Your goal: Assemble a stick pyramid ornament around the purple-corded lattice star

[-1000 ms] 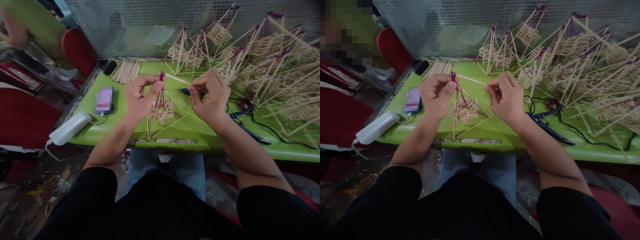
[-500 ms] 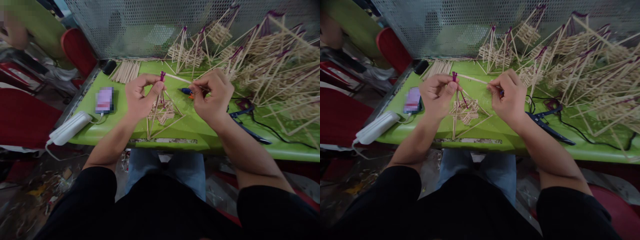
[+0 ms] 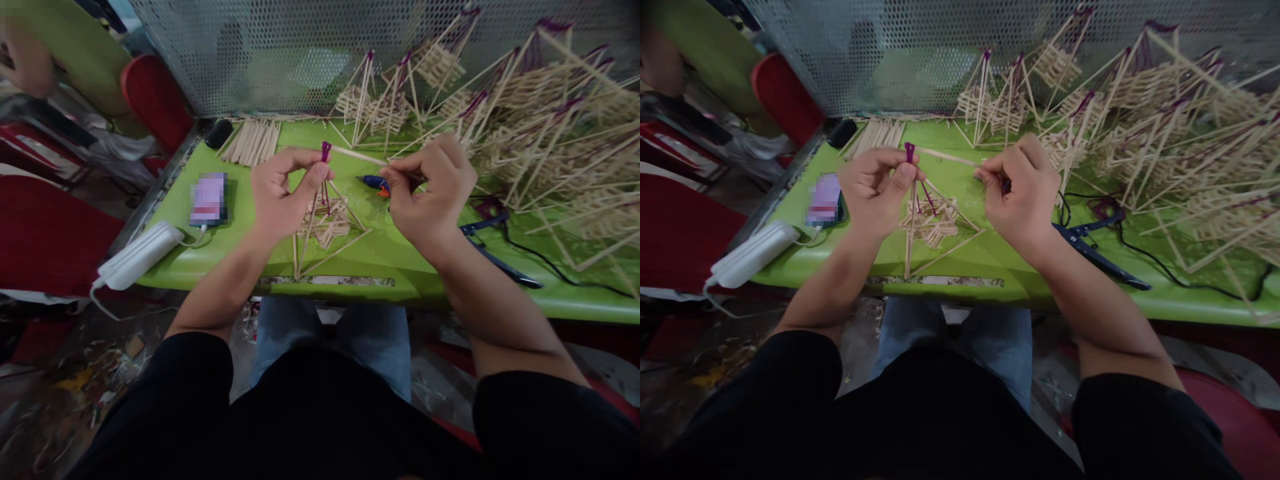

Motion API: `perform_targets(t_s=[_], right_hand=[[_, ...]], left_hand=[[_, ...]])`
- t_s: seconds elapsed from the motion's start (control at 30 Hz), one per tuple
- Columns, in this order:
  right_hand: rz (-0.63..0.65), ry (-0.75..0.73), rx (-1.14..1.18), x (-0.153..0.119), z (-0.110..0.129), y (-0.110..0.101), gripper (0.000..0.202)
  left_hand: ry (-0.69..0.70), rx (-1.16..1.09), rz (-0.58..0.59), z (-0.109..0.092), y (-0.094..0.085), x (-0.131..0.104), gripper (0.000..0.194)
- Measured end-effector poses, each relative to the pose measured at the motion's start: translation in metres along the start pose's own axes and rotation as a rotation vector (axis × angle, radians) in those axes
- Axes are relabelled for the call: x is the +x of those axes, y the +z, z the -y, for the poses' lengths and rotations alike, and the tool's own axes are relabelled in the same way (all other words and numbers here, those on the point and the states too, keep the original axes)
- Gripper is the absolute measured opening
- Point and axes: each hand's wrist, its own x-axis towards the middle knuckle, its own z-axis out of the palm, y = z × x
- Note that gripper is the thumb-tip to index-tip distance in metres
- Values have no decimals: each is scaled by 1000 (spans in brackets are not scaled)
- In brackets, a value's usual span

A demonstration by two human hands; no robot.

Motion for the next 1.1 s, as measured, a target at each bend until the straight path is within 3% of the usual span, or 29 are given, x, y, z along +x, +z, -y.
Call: perform_targets(t_s=[0.57, 1.1], right_hand=[[-17, -37, -198, 0, 13, -7, 17], [-7, 4, -96, -7, -1, -1, 11]], left_hand=[[4, -9, 1, -6, 2, 0, 18], [73, 73, 21, 1, 4, -3, 24]])
